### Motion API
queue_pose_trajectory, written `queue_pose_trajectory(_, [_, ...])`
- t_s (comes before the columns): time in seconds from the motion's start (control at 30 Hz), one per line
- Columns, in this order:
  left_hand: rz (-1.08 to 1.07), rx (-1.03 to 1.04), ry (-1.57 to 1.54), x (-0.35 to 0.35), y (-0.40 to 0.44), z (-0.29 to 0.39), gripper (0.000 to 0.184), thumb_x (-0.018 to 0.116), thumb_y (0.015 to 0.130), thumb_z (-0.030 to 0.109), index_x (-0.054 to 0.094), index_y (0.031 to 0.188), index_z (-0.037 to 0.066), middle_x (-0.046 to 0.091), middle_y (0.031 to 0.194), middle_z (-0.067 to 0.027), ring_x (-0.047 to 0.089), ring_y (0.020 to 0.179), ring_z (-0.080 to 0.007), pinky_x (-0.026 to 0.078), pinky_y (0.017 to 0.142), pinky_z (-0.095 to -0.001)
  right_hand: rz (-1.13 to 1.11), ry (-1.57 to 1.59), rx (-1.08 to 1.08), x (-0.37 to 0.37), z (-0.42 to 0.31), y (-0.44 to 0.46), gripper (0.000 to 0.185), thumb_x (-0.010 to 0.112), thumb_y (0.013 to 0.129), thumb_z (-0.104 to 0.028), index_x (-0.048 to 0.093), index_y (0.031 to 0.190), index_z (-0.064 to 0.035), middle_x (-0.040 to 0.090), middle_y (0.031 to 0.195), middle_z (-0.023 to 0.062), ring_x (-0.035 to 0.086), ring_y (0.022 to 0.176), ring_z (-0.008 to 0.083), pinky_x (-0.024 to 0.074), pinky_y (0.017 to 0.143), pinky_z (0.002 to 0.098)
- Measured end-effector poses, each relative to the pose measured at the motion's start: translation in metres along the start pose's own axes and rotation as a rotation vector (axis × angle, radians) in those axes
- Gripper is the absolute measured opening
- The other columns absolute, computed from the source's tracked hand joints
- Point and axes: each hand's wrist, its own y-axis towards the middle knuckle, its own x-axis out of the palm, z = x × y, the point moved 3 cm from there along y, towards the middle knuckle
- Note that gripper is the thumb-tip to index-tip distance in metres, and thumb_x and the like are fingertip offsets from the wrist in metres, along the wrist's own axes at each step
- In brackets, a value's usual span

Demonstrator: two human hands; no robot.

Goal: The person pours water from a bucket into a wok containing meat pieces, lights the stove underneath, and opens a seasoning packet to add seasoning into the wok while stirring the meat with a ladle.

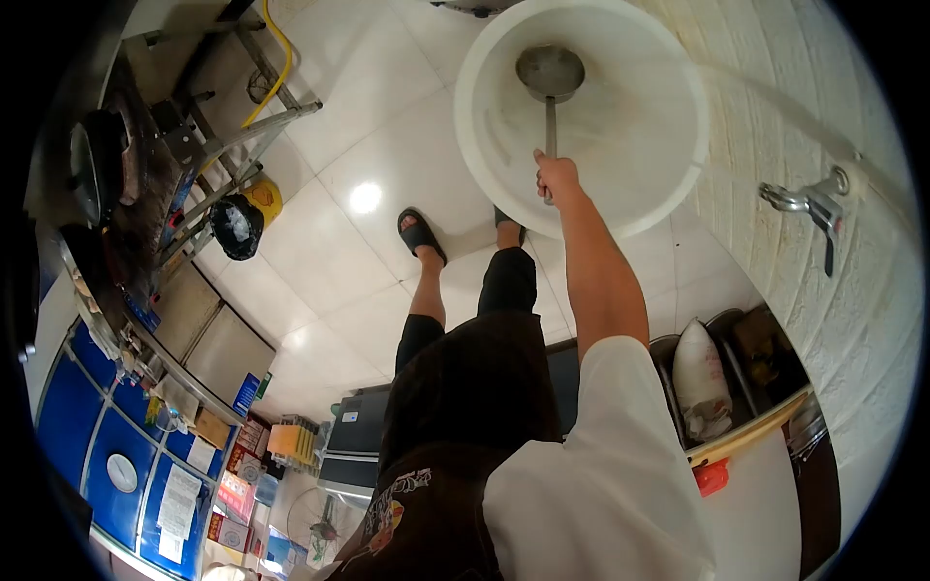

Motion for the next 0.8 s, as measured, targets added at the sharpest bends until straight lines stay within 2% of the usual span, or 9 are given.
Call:
queue_pose_trajectory(0.13, [0.008,0.067,0.026,-0.003,0.010,0.003,0.029,0.058,0.090,0.023,0.067,0.110,0.003,0.068,0.102,-0.0215,0.067,0.089,-0.0380,0.052,0.075,-0.0445,0.012,0.029,-0.039,-0.014,-0.003,-0.041,0.041,0.069,0.091,-0.031,0.052,0.066,-0.0032,0.050,0.054,0.0063,0.047,0.040,0.0188,0.0399,0.038,0.0333])
queue_pose_trajectory(0.3, [0.014,0.142,0.066,-0.011,0.026,0.005,0.030,0.059,0.089,0.023,0.066,0.111,0.003,0.068,0.103,-0.0222,0.067,0.090,-0.0385,0.052,0.076,-0.0448,-0.027,0.086,-0.079,-0.015,-0.005,-0.041,0.038,0.069,0.091,-0.031,0.052,0.071,-0.0031,0.049,0.057,0.0050,0.047,0.041,0.0169,0.0403,0.038,0.0324])
queue_pose_trajectory(0.63, [0.022,0.303,0.122,-0.024,0.070,-0.026,0.031,0.059,0.089,0.023,0.066,0.112,0.003,0.067,0.104,-0.0235,0.066,0.091,-0.0397,0.051,0.076,-0.0453,0.000,0.163,-0.168,-0.016,0.001,-0.096,0.032,0.067,0.092,-0.028,0.058,0.075,-0.0030,0.051,0.057,0.0034,0.046,0.042,0.0154,0.0368,0.039,0.0314])
queue_pose_trajectory(0.7, [0.013,0.362,0.152,-0.030,0.085,-0.033,0.032,0.059,0.089,0.023,0.066,0.112,0.003,0.067,0.104,-0.0238,0.066,0.091,-0.0399,0.051,0.076,-0.0454,0.080,0.058,-0.145,-0.018,-0.006,-0.103,0.031,0.066,0.091,-0.026,0.057,0.074,-0.0017,0.051,0.056,0.0044,0.047,0.041,0.0171,0.0361,0.038,0.0317])
queue_pose_trajectory(0.73, [0.060,0.456,0.229,-0.035,0.079,-0.021,0.031,0.062,0.089,0.026,0.066,0.110,0.003,0.069,0.094,-0.0221,0.068,0.086,-0.0389,0.050,0.076,-0.0496,0.084,0.063,-0.152,-0.017,-0.011,-0.105,0.031,0.066,0.091,-0.026,0.057,0.074,-0.0017,0.051,0.056,0.0044,0.047,0.041,0.0171,0.0361,0.038,0.0317])
queue_pose_trajectory(0.77, [0.062,0.463,0.231,-0.040,0.069,-0.008,0.031,0.062,0.089,0.026,0.066,0.110,0.003,0.069,0.094,-0.0221,0.068,0.086,-0.0389,0.050,0.076,-0.0496,0.114,0.054,-0.141,-0.019,-0.013,-0.106,0.026,0.067,0.088,-0.023,0.059,0.075,-0.0023,0.054,0.057,0.0061,0.052,0.044,0.0200,0.0395,0.041,0.0343])
queue_pose_trajectory(0.8, [0.078,0.610,0.431,-0.047,0.057,0.011,0.030,0.060,0.090,0.026,0.066,0.109,0.004,0.069,0.094,-0.0217,0.068,0.085,-0.0392,0.051,0.076,-0.0487,0.142,0.046,-0.132,-0.019,-0.016,-0.104,0.021,0.069,0.086,-0.020,0.061,0.076,-0.0030,0.058,0.058,0.0078,0.056,0.047,0.0228,0.0429,0.044,0.0369])
